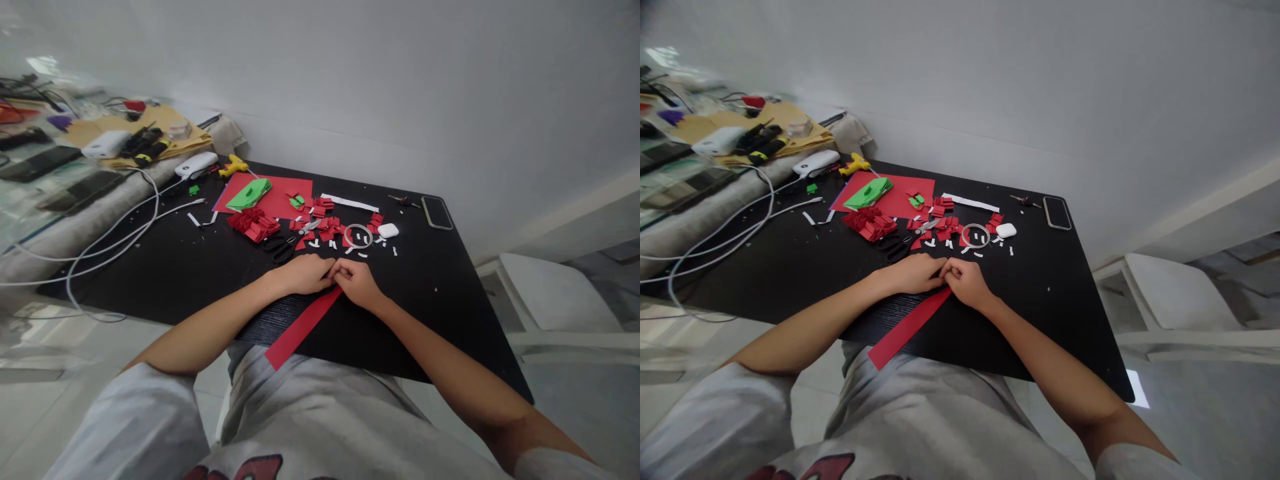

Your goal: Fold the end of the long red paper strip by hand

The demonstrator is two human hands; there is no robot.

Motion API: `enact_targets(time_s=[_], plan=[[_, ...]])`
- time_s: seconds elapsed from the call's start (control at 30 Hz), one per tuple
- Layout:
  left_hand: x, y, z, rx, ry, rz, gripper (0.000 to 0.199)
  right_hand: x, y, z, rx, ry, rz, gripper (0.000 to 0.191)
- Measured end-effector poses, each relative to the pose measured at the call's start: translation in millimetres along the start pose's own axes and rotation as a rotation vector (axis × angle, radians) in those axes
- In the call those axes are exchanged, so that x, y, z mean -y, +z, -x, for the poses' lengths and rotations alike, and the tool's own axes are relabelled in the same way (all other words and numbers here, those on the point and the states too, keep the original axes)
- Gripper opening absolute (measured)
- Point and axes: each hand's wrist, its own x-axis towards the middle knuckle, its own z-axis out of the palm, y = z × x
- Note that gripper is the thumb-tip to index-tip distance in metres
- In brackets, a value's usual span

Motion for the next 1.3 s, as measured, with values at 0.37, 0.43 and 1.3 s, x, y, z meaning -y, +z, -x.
enact_targets(time_s=[0.37, 0.43, 1.3], plan=[[-2.9, -3.5, 0.2, 0.006, 0.011, -0.015, 0.021, -1.9, 0.5, -0.1, -0.004, -0.002, 0.004, 0.015], [-2.2, -2.7, 0.1, 0.007, 0.012, -0.018, 0.022, -1.8, 0.5, 0.0, -0.003, -0.005, 0.001, 0.015], [-3.9, -4.3, 0.2, 0.023, 0.001, -0.021, 0.021, -1.3, 0.1, 0.5, -0.009, -0.011, 0.006, 0.015]])
